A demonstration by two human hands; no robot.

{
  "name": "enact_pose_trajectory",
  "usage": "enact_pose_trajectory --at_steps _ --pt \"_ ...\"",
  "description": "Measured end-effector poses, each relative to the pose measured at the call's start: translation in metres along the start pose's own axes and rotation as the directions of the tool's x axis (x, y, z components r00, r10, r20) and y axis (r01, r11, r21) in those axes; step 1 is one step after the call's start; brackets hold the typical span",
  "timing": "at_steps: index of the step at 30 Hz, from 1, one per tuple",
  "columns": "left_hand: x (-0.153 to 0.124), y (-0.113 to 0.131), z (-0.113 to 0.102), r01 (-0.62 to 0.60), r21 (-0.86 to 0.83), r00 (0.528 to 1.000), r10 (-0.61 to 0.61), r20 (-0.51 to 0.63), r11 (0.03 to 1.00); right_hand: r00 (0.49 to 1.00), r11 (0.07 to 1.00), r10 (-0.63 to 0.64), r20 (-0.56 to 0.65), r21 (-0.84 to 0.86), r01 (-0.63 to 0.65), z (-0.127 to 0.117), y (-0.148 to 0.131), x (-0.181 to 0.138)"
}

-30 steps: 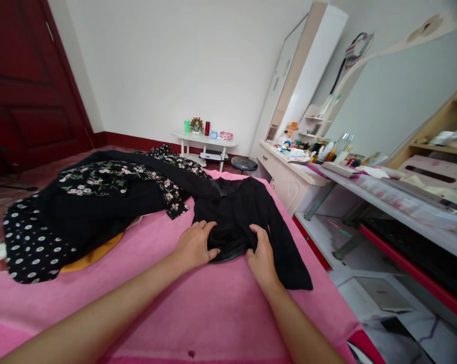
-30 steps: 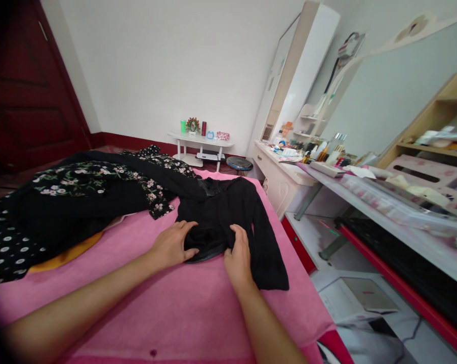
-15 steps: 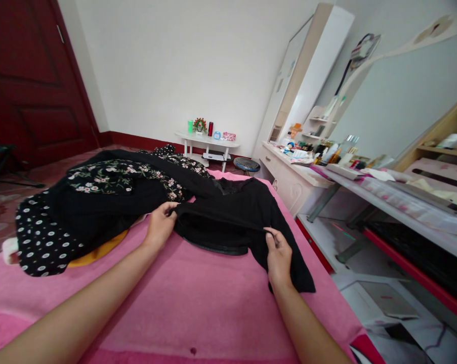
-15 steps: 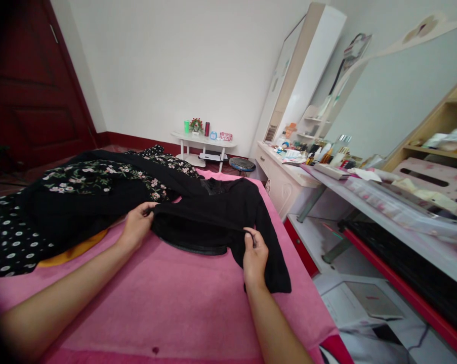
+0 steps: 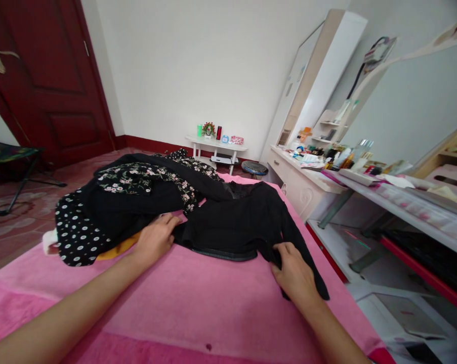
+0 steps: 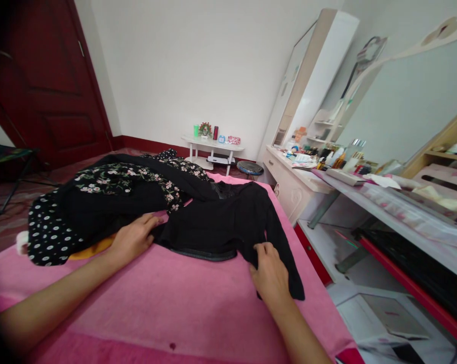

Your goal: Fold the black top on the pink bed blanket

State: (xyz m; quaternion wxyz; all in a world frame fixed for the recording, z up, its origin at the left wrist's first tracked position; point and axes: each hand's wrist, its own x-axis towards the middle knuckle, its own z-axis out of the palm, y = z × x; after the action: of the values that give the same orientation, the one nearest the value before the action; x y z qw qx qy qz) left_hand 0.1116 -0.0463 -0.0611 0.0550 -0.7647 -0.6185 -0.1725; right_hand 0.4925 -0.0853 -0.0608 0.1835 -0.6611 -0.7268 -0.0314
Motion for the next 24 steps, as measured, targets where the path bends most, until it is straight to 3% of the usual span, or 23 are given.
enact_pose_trajectory --at_steps 3,5,7,9,10,11,12,14,16,18,20,22,24 --pt "-0.001 0.014 -0.002 -0.165 -0.047 0.986 0.163 -0.030 0.985 0.996 0.997 0.052 0.077 -0.057 -0.048 -0.013 0.016 0.003" --pt "0.000 0.021 0.000 -0.191 -0.091 0.982 0.191 -0.004 0.977 0.995 0.991 0.076 0.064 0.106 -0.083 -0.028 0.018 0.012" --pt "0.005 0.024 0.002 -0.167 -0.133 0.984 0.173 0.031 0.977 0.989 0.930 0.126 -0.082 0.358 -0.089 -0.049 0.015 0.024" --pt "0.013 0.022 0.002 -0.103 -0.197 0.994 0.108 0.012 0.975 0.920 0.836 0.240 -0.310 0.548 -0.034 -0.068 0.011 0.035" --pt "0.017 0.019 0.000 -0.065 -0.246 0.998 0.061 -0.025 0.967 0.878 0.802 0.291 -0.381 0.597 -0.007 -0.075 0.012 0.040" --pt "0.021 0.014 -0.001 -0.027 -0.304 0.997 0.004 -0.074 0.952 0.871 0.784 0.302 -0.388 0.620 0.004 -0.079 0.014 0.042" --pt "0.025 0.007 -0.004 0.010 -0.363 0.991 -0.057 -0.121 0.932 0.904 0.783 0.268 -0.332 0.623 -0.003 -0.080 0.019 0.044" --pt "0.029 -0.009 -0.010 0.068 -0.447 0.971 -0.162 -0.174 0.892 0.993 0.830 0.098 -0.066 0.555 -0.045 -0.075 0.037 0.043" --pt "0.027 -0.024 -0.017 0.108 -0.450 0.966 -0.200 -0.163 0.887 0.979 0.913 -0.022 0.202 0.403 -0.063 -0.065 0.060 0.039" --pt "0.021 -0.036 -0.026 0.118 -0.389 0.979 -0.173 -0.111 0.914 0.957 0.954 -0.031 0.288 0.295 -0.058 -0.064 0.080 0.036" --pt "0.011 -0.040 -0.039 0.088 -0.316 0.991 -0.113 -0.064 0.945 0.977 0.949 -0.035 0.209 0.314 -0.033 -0.078 0.089 0.036" --pt "0.001 -0.037 -0.059 0.060 -0.246 0.996 -0.075 -0.051 0.967 0.999 0.920 -0.052 0.005 0.389 0.046 -0.108 0.083 0.035" --pt "-0.007 -0.033 -0.084 0.081 -0.219 0.992 -0.100 -0.077 0.972 0.976 0.897 -0.057 -0.211 0.419 0.143 -0.144 0.067 0.030"
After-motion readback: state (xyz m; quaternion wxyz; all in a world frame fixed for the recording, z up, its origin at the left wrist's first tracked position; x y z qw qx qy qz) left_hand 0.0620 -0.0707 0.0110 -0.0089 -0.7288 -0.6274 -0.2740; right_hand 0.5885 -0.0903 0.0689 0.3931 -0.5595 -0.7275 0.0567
